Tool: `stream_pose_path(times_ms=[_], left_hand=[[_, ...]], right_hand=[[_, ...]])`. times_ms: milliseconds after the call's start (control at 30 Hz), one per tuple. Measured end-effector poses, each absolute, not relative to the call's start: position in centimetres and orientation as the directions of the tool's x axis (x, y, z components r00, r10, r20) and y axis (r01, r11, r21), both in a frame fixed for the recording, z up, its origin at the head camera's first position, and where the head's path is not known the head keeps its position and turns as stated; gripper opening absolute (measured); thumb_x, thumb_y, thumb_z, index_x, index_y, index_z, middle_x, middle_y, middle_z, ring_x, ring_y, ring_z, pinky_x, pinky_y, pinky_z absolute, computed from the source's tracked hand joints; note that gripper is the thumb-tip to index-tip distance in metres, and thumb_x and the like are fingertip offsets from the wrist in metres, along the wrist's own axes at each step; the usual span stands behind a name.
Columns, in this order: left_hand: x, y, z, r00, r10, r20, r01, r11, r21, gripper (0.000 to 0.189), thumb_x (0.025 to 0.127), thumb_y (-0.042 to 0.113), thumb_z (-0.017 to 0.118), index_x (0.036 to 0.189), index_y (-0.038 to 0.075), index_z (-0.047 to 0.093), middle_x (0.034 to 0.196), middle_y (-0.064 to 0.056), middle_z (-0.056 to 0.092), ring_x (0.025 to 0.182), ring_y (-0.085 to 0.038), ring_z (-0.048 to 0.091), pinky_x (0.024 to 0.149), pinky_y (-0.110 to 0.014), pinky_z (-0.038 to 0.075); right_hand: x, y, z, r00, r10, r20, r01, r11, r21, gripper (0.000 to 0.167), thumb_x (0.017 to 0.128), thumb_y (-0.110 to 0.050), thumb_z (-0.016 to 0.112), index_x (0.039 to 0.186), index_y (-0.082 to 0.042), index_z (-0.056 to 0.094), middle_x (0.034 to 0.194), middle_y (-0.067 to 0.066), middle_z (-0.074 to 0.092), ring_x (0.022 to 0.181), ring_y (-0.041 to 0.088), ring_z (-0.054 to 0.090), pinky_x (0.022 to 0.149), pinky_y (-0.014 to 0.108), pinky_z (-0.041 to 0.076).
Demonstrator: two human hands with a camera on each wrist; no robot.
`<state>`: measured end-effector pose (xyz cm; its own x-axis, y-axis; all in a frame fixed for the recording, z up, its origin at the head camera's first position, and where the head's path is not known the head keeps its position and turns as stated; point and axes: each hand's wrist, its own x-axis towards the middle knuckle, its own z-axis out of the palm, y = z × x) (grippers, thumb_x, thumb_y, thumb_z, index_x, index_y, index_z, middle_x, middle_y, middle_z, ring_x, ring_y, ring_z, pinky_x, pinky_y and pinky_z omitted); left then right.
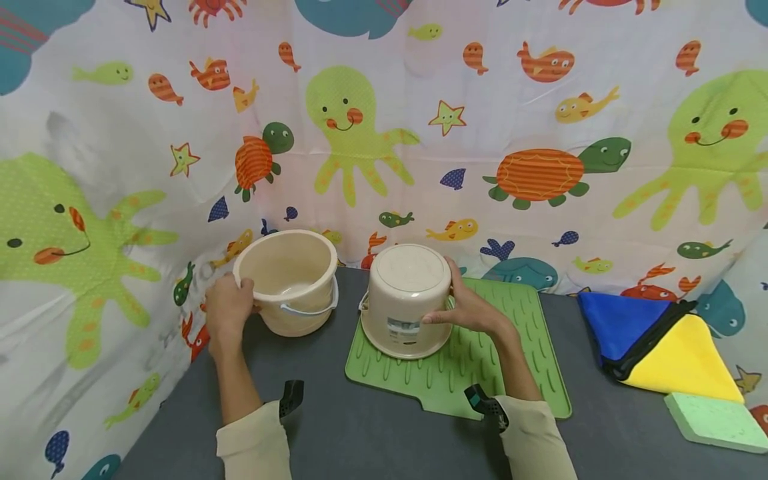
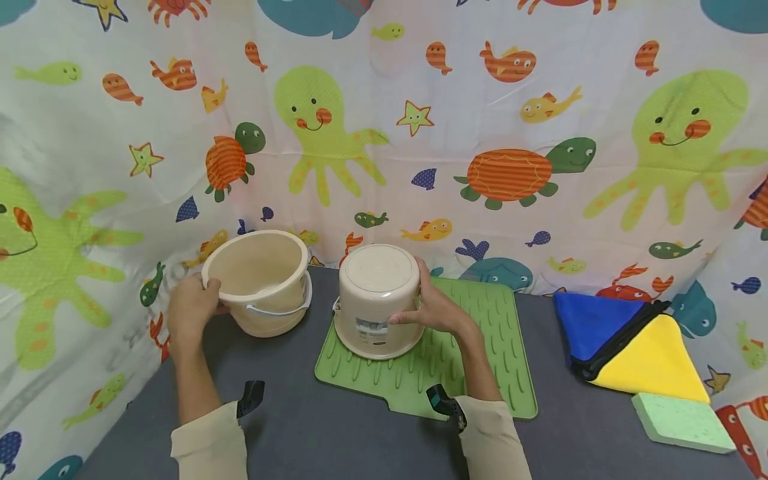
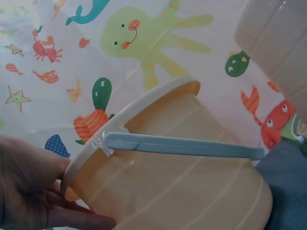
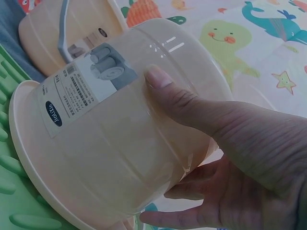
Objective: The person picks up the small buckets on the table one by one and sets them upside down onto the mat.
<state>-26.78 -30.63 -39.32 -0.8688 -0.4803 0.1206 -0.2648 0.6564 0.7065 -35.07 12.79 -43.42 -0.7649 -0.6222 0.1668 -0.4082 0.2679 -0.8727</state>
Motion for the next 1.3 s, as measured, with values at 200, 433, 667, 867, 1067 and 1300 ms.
stream_pose_path(times_ms=[200,433,667,867,1067,1300], left_hand=[[-27.2,-30.4,-39.5,-0.886,-0.454,0.095,-0.243,0.629,0.738,0.050,0.107,0.023,0.042,0.141,-0.012,0.054,0.120,-0.036,0.070,0.080,-0.037,0.079,0.058,-0.028,0.056],[-27.0,-30.2,-38.9,-0.870,-0.484,0.098,-0.240,0.588,0.773,0.049,0.108,0.022,0.042,0.142,-0.011,0.054,0.117,-0.035,0.071,0.078,-0.036,0.079,0.053,-0.023,0.054],[-26.3,-30.5,-38.3,-0.852,-0.497,0.163,-0.202,0.600,0.774,0.047,0.106,0.020,0.041,0.140,-0.010,0.056,0.117,-0.037,0.070,0.065,-0.027,0.076,0.049,-0.020,0.050],[-25.1,-30.2,-37.5,-0.803,-0.529,0.274,-0.168,0.642,0.748,0.044,0.103,0.018,0.040,0.130,-0.009,0.062,0.114,-0.038,0.070,0.091,-0.050,0.074,0.070,-0.050,0.060],[-24.0,-30.4,-36.5,-0.720,-0.586,0.372,-0.128,0.639,0.759,0.037,0.102,0.017,0.042,0.117,-0.005,0.067,0.108,-0.036,0.071,0.099,-0.055,0.068,0.078,-0.058,0.055],[-22.8,-29.7,-35.0,-0.649,-0.649,0.396,-0.089,0.582,0.808,0.037,0.103,0.022,0.045,0.123,0.009,0.073,0.102,-0.027,0.076,0.050,0.005,0.057,0.046,-0.016,0.043]], right_hand=[[-35.1,12.8,-43.6,-0.762,-0.626,0.168,-0.417,0.275,-0.866,0.125,0.085,-0.020,0.088,0.167,-0.023,-0.006,0.169,0.017,0.025,0.158,0.044,0.026,0.122,0.075,0.024],[-35.1,12.5,-43.6,-0.767,-0.621,0.161,-0.405,0.274,-0.872,0.125,0.085,-0.020,0.088,0.167,-0.024,-0.006,0.170,0.015,0.024,0.159,0.043,0.024,0.122,0.075,0.025],[-34.9,12.6,-43.5,-0.768,-0.622,0.153,-0.398,0.276,-0.875,0.126,0.087,-0.019,0.087,0.167,-0.025,-0.010,0.171,0.017,0.022,0.158,0.047,0.026,0.121,0.075,0.028],[-34.5,13.1,-43.2,-0.799,-0.593,0.093,-0.364,0.355,-0.861,0.136,0.088,-0.026,0.086,0.163,-0.019,-0.027,0.174,0.024,0.013,0.157,0.052,0.026,0.121,0.072,0.031],[-34.2,13.7,-42.4,-0.801,-0.594,0.070,-0.368,0.398,-0.840,0.136,0.090,-0.031,0.083,0.161,-0.015,-0.031,0.174,0.028,0.009,0.157,0.054,0.022,0.119,0.072,0.034],[-33.4,15.5,-40.5,-0.829,-0.555,0.070,-0.368,0.446,-0.816,0.123,0.097,-0.032,0.074,0.163,-0.018,-0.029,0.171,0.034,0.006,0.155,0.063,0.014,0.116,0.075,0.034]])
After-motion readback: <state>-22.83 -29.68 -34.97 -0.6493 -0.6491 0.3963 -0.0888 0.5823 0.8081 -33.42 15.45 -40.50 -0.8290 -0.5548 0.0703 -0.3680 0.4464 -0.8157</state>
